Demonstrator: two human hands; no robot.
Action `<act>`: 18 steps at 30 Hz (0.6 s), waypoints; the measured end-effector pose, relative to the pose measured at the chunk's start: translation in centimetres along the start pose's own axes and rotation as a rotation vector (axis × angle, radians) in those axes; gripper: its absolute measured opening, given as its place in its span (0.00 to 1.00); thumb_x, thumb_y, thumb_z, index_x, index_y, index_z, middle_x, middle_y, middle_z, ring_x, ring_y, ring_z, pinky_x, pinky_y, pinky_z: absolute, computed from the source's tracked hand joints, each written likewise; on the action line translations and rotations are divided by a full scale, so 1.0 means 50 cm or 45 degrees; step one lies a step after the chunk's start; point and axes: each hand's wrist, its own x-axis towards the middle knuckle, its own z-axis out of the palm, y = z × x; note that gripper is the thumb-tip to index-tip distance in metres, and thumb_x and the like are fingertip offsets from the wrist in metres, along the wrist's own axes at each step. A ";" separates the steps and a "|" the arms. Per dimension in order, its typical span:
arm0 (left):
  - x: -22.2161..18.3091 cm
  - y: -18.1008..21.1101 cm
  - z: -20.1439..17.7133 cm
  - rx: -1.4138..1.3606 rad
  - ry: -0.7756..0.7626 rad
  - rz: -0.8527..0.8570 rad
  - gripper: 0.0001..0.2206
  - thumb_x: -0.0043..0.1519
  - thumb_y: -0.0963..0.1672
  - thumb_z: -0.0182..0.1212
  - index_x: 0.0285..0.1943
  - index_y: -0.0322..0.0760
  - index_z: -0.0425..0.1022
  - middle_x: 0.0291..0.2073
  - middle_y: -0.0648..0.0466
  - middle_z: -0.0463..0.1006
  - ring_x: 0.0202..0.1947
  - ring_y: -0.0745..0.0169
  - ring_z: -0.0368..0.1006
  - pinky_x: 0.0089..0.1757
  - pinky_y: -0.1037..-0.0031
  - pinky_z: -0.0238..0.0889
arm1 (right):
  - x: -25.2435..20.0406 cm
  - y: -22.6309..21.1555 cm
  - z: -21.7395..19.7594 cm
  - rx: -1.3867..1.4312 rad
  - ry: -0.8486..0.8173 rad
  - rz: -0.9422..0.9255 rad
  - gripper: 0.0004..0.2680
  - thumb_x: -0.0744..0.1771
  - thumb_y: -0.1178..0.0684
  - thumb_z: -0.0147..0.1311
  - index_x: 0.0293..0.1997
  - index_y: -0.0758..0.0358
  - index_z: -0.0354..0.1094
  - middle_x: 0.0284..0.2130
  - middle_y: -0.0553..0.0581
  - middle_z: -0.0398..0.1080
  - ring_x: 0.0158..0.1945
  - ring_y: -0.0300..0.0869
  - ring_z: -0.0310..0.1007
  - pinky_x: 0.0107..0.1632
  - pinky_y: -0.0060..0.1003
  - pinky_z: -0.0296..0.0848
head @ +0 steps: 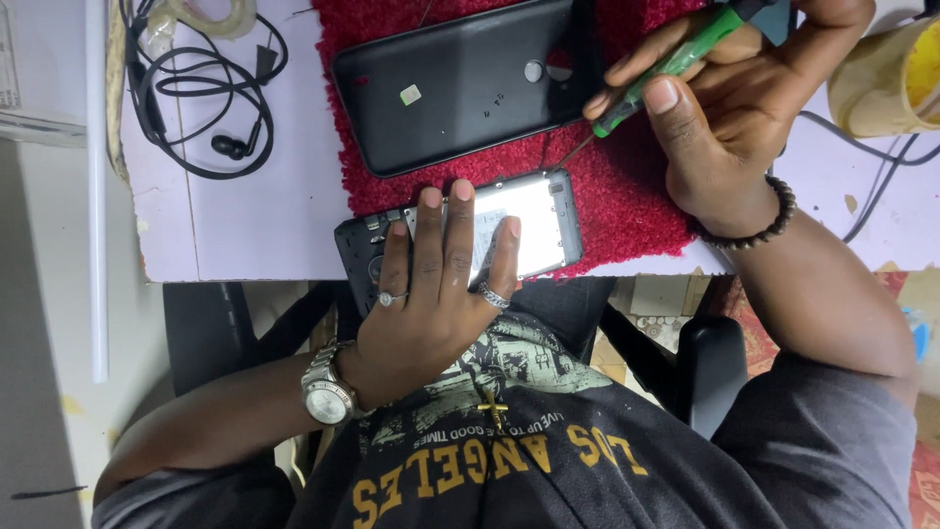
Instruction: Using a precision screwdriver to remove or tighten screws on the internal back plate of a mobile phone.
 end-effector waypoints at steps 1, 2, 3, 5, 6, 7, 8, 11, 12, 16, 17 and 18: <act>-0.001 0.000 0.000 0.002 -0.009 0.007 0.28 0.82 0.62 0.67 0.77 0.45 0.66 0.65 0.40 0.79 0.64 0.42 0.76 0.59 0.58 0.70 | 0.000 0.000 0.001 0.001 0.009 0.003 0.27 0.76 0.71 0.45 0.78 0.36 0.40 0.42 0.96 0.66 0.38 0.79 0.75 0.47 0.71 0.84; -0.001 0.000 0.000 0.003 -0.011 0.007 0.28 0.82 0.62 0.67 0.77 0.45 0.66 0.65 0.40 0.79 0.64 0.42 0.76 0.59 0.58 0.70 | 0.001 -0.001 0.002 0.003 0.009 0.003 0.27 0.76 0.71 0.45 0.78 0.36 0.40 0.42 0.96 0.66 0.38 0.79 0.75 0.47 0.71 0.84; 0.000 0.000 0.001 -0.003 -0.005 0.003 0.28 0.82 0.61 0.69 0.76 0.45 0.66 0.65 0.40 0.79 0.64 0.42 0.76 0.59 0.59 0.70 | 0.003 -0.001 0.002 -0.008 0.008 -0.011 0.27 0.76 0.70 0.45 0.78 0.38 0.40 0.41 0.95 0.66 0.38 0.78 0.75 0.46 0.70 0.84; 0.000 0.001 0.000 -0.009 0.001 -0.002 0.28 0.82 0.60 0.71 0.76 0.45 0.67 0.65 0.40 0.79 0.65 0.42 0.75 0.59 0.59 0.70 | 0.006 -0.002 0.002 -0.021 0.007 -0.026 0.26 0.75 0.70 0.45 0.77 0.40 0.39 0.40 0.93 0.65 0.38 0.77 0.75 0.46 0.70 0.85; 0.001 0.000 0.000 -0.007 0.001 -0.002 0.28 0.82 0.60 0.70 0.76 0.45 0.66 0.64 0.40 0.79 0.64 0.42 0.76 0.59 0.59 0.71 | 0.008 -0.001 0.001 -0.021 -0.003 -0.048 0.26 0.75 0.70 0.45 0.78 0.40 0.40 0.40 0.94 0.66 0.37 0.77 0.75 0.45 0.70 0.84; 0.001 0.000 0.000 -0.005 0.000 -0.002 0.28 0.82 0.60 0.70 0.76 0.45 0.66 0.64 0.40 0.79 0.64 0.43 0.77 0.59 0.59 0.71 | 0.009 0.000 0.000 -0.020 -0.013 -0.069 0.27 0.74 0.71 0.45 0.78 0.40 0.40 0.40 0.95 0.66 0.36 0.78 0.75 0.44 0.70 0.84; 0.001 0.000 -0.001 -0.006 -0.001 -0.002 0.28 0.82 0.60 0.70 0.76 0.45 0.66 0.64 0.40 0.79 0.64 0.43 0.77 0.59 0.59 0.71 | 0.010 -0.003 0.000 -0.020 -0.013 -0.069 0.27 0.74 0.71 0.45 0.78 0.40 0.40 0.40 0.95 0.66 0.36 0.78 0.75 0.44 0.70 0.84; 0.001 -0.001 -0.002 0.003 -0.018 0.010 0.28 0.82 0.59 0.71 0.77 0.45 0.65 0.65 0.40 0.79 0.64 0.42 0.76 0.58 0.60 0.71 | 0.012 -0.010 0.002 -0.069 -0.027 -0.063 0.26 0.75 0.70 0.45 0.77 0.41 0.38 0.39 0.96 0.67 0.37 0.78 0.76 0.45 0.70 0.85; 0.001 -0.001 -0.002 0.002 -0.016 0.008 0.27 0.82 0.59 0.71 0.77 0.44 0.65 0.65 0.40 0.79 0.64 0.43 0.77 0.59 0.60 0.71 | 0.014 -0.013 0.004 -0.070 -0.038 -0.059 0.26 0.75 0.70 0.44 0.77 0.41 0.38 0.40 0.95 0.66 0.38 0.78 0.75 0.46 0.70 0.85; 0.001 -0.001 -0.003 0.005 -0.021 0.005 0.28 0.82 0.61 0.66 0.77 0.45 0.65 0.65 0.41 0.79 0.64 0.43 0.76 0.58 0.60 0.72 | 0.006 -0.016 0.008 -0.028 -0.009 -0.013 0.26 0.75 0.72 0.44 0.77 0.40 0.39 0.42 0.92 0.64 0.41 0.76 0.74 0.48 0.70 0.85; 0.001 0.000 -0.003 0.004 -0.022 0.005 0.28 0.82 0.61 0.66 0.77 0.45 0.65 0.65 0.41 0.79 0.64 0.43 0.76 0.58 0.60 0.72 | 0.009 -0.019 0.010 -0.027 -0.009 -0.012 0.26 0.75 0.72 0.44 0.77 0.40 0.39 0.42 0.92 0.64 0.41 0.76 0.74 0.48 0.70 0.85; 0.002 0.000 -0.003 0.003 -0.019 -0.001 0.28 0.82 0.61 0.67 0.77 0.45 0.65 0.65 0.41 0.79 0.64 0.43 0.76 0.58 0.60 0.72 | 0.012 -0.022 0.012 -0.046 -0.020 -0.015 0.25 0.75 0.71 0.44 0.75 0.42 0.38 0.42 0.92 0.65 0.38 0.76 0.74 0.46 0.68 0.85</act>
